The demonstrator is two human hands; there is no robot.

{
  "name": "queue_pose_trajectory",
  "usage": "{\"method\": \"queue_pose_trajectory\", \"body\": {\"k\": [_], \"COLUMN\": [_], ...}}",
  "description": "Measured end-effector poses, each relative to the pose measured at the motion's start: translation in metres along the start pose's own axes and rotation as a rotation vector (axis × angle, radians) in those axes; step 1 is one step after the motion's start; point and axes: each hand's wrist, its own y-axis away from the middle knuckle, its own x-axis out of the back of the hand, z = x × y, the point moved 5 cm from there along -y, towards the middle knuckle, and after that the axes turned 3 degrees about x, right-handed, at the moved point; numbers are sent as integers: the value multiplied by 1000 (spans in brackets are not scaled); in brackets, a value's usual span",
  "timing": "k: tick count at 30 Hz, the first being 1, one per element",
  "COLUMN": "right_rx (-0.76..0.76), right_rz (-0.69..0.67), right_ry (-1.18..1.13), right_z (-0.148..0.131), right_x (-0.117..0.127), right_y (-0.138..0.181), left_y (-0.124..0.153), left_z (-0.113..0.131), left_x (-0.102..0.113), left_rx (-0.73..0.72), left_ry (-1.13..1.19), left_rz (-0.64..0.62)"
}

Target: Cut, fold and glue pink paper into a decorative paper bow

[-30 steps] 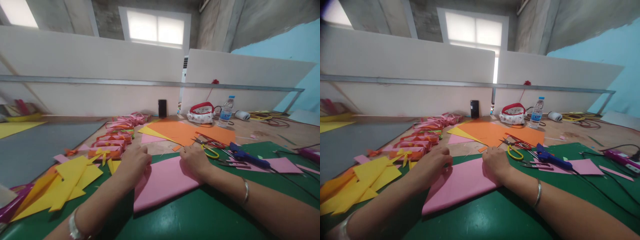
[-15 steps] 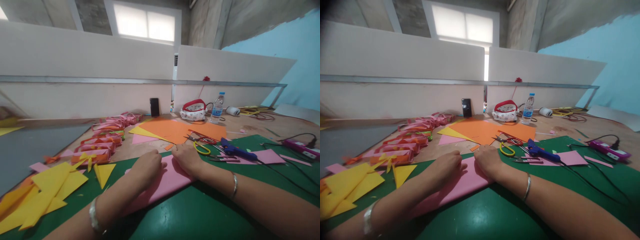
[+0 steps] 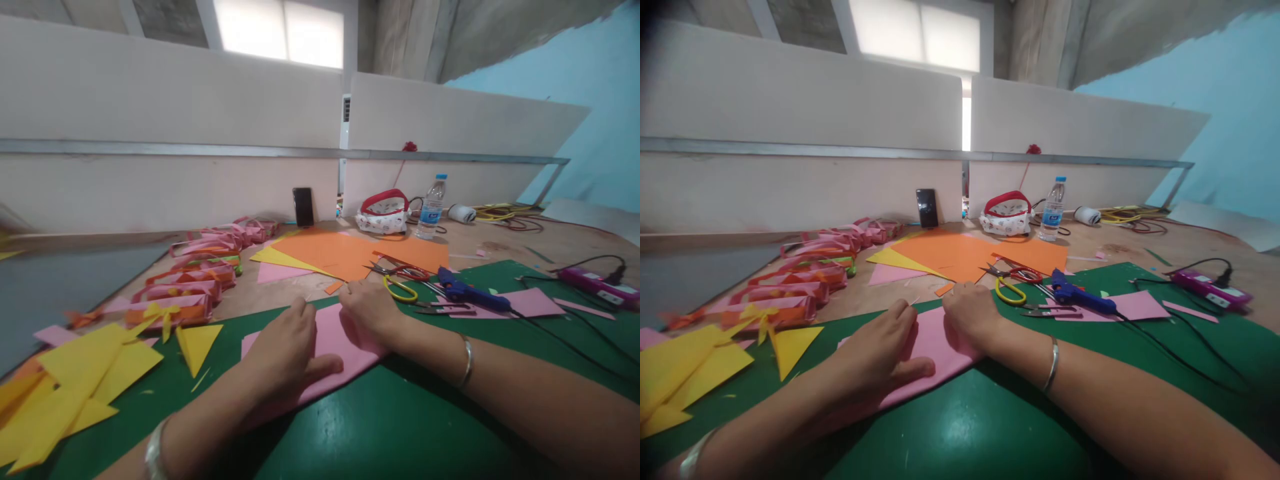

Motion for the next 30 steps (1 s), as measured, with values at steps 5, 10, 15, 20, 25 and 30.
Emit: {"method": "queue_pose_trajectory", "body": {"k": [5,10,15,20,25,30], "right_rx": [-10,-20,-13,-60,236,650], "right_rz": [-2,-13,-35,3,80,-310], "right_ry": [13,22,6,-23,-313,-561], "right_z": [1,1,3,19,6,-36], "right_x": [-3,-3,-6,6,34,19], "right_y": [-3,-2,-3,-5,-4,7], "left_y": [8,12,18,17,15,15], "left_z": [6,5,-6,-10,-7,-5], "left_x": [-5,-7,-8,-6,-3,0], "left_rx": [1,-20,-30,-15,1,-12], "left_ry": [8,-37,-8,67,86,81], "left_rz": [-81,-125,-195,-202,-194,-189]}}
